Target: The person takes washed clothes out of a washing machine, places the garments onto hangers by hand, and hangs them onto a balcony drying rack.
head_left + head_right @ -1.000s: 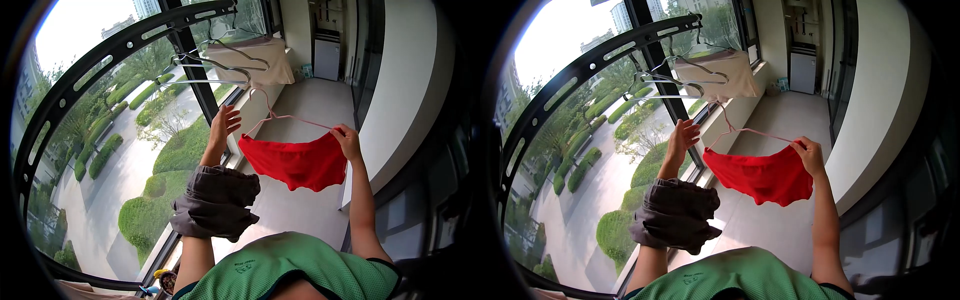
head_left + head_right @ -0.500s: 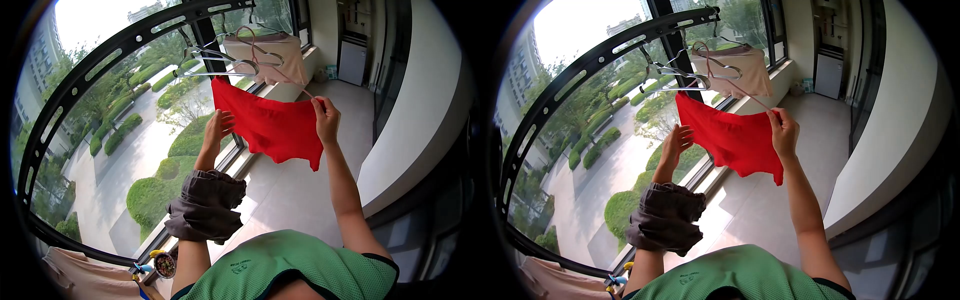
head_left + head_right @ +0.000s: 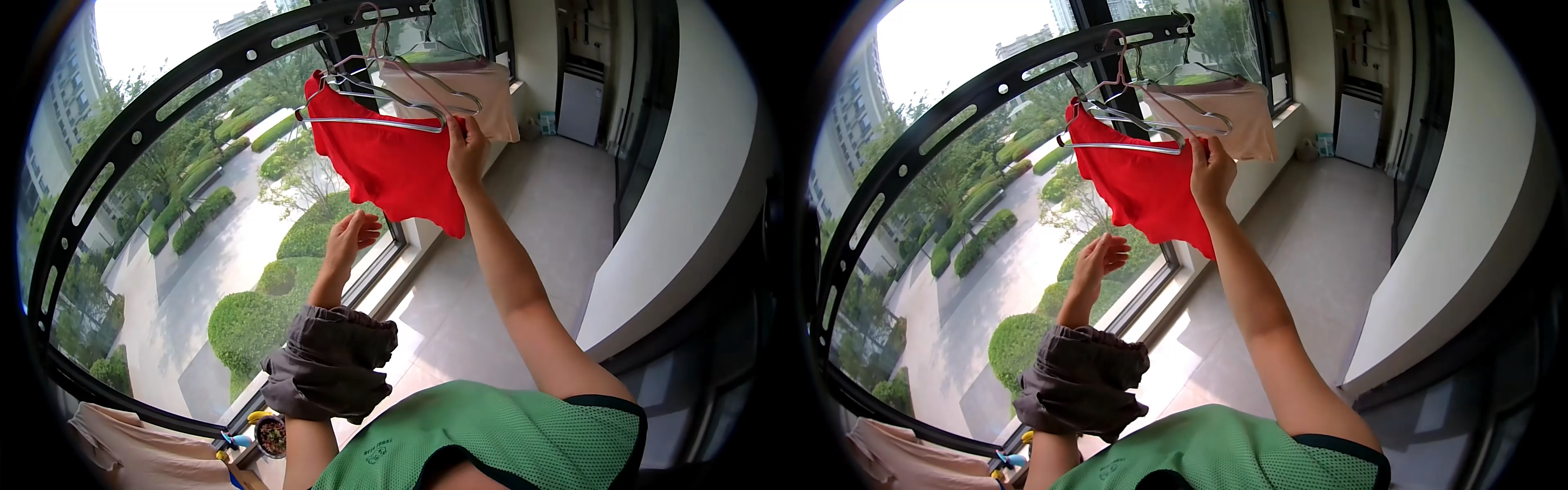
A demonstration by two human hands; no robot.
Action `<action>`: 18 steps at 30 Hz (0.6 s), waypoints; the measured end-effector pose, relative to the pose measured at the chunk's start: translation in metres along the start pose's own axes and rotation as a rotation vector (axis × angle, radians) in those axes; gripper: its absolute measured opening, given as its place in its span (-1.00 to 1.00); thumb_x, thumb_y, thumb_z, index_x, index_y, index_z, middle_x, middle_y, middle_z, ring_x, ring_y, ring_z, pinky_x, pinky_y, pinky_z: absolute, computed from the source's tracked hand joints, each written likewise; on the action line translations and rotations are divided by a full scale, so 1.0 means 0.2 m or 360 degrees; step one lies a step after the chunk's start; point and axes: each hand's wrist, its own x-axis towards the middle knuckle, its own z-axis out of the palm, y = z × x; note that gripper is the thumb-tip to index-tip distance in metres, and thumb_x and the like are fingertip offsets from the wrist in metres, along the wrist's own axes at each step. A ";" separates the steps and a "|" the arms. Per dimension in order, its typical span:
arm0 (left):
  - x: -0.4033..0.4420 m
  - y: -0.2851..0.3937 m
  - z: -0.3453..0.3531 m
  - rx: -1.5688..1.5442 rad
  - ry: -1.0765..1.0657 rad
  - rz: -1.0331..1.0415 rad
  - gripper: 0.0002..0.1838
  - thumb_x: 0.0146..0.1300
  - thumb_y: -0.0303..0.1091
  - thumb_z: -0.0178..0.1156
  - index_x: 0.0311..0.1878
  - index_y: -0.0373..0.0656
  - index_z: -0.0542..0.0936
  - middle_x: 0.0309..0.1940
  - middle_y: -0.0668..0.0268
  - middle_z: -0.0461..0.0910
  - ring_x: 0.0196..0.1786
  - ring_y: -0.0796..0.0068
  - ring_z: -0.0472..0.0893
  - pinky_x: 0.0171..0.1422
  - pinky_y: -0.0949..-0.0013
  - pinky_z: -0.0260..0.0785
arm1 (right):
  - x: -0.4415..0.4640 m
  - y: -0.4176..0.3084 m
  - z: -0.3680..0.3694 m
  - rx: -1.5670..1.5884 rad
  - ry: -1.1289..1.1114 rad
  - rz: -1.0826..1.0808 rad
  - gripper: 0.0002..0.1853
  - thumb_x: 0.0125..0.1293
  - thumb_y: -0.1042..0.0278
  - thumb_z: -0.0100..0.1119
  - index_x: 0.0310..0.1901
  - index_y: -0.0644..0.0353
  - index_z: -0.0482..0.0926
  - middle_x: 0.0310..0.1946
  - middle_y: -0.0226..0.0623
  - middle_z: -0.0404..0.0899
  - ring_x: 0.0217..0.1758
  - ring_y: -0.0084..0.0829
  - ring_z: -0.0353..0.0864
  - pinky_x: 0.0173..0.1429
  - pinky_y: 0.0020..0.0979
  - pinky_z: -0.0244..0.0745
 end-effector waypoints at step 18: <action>0.03 -0.09 0.00 0.0134 -0.0333 0.0064 -0.64 0.35 -0.11 -0.08 -0.14 -0.23 0.52 -0.31 0.31 0.58 -0.28 0.57 0.56 -0.14 0.49 0.41 | -0.12 0.13 0.08 -0.0206 -0.0245 0.0001 -0.72 0.22 0.15 0.10 -0.50 0.18 0.46 -0.66 -0.26 0.49 -0.53 -0.22 0.48 -0.40 -0.23 0.34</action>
